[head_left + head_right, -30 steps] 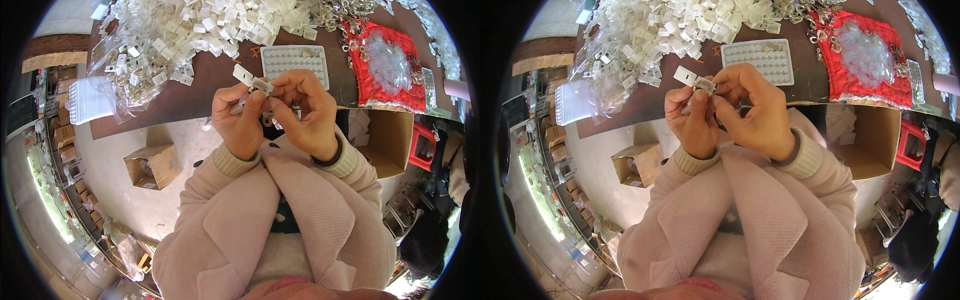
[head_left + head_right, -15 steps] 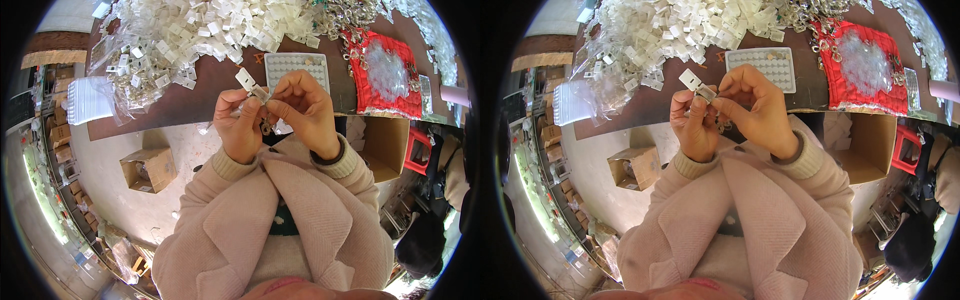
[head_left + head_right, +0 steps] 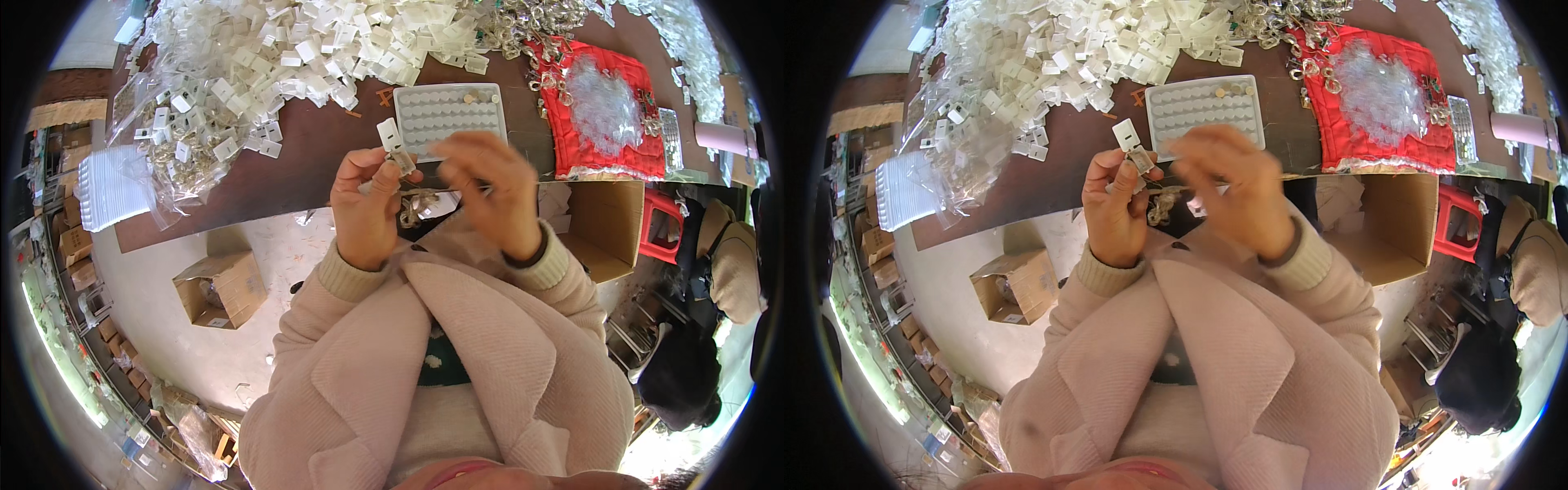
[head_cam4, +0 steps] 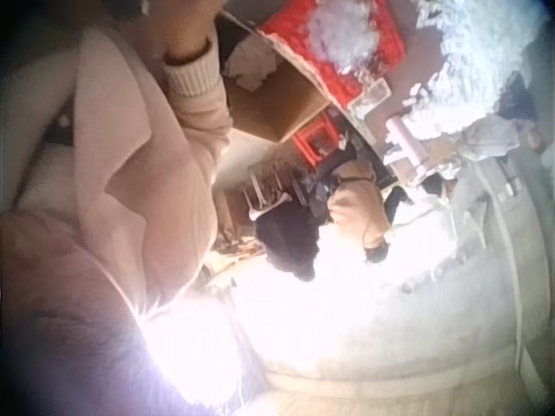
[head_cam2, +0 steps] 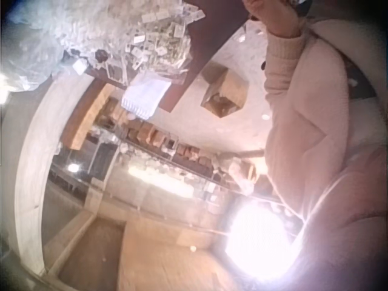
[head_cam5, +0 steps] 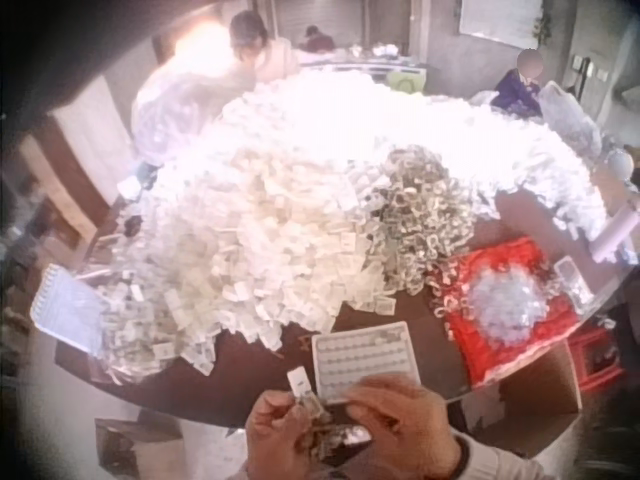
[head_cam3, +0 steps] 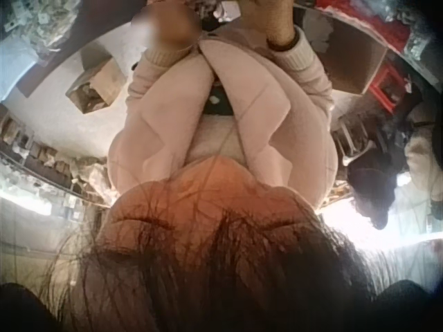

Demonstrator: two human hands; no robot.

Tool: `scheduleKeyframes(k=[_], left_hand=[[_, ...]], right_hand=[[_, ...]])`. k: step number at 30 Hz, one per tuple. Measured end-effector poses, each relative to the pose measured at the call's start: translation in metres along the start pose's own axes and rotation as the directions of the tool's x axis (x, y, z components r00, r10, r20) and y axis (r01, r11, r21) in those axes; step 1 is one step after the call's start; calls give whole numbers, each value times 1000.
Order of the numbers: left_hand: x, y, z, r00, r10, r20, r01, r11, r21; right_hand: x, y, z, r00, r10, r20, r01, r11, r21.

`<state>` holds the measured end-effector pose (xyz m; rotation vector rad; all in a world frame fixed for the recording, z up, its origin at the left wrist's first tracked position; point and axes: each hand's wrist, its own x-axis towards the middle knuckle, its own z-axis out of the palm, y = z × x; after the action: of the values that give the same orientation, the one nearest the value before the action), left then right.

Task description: The person repeatedly picks small white plastic tags and metal keychain components from a table, attaches them together by hand, and places the assembled units into a clear compartmentalized tray. The process continues throughout the clip with consistent hand movements and no visible tools.

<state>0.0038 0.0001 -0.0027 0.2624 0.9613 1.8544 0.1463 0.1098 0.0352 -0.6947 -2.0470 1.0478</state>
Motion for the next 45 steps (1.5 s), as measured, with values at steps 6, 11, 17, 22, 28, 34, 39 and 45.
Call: scheduleKeyframes(k=[6,11,17,22,28,34,39,45], left_hand=[[5,-1,-2,994,-112,-4,112,993,-37],[8,0,-4,989,-144,43,147,985,-85],[9,3,-2,989,-139,43,143,986,-92],[6,0,7,995,-103,4,103,989,-107],[2,0,12,999,-41,-13,40,997,-69],[1,0,12,996,-90,10,91,989,-118],[2,-3,13,989,-142,36,146,982,-119],[7,-4,8,976,-215,11,215,971,-105]], right_hand=[[29,51,-19,985,-77,-156,9,916,-401],[34,70,-11,995,-80,-64,31,827,-561],[42,52,-9,997,-39,-62,2,857,-516],[23,5,1,994,-111,-9,109,985,-134],[13,-11,10,980,-195,28,197,968,-154],[17,-4,12,941,-328,-82,313,938,-151],[17,4,13,902,-428,-51,405,881,-243],[10,7,18,943,-319,-94,303,941,-154]])
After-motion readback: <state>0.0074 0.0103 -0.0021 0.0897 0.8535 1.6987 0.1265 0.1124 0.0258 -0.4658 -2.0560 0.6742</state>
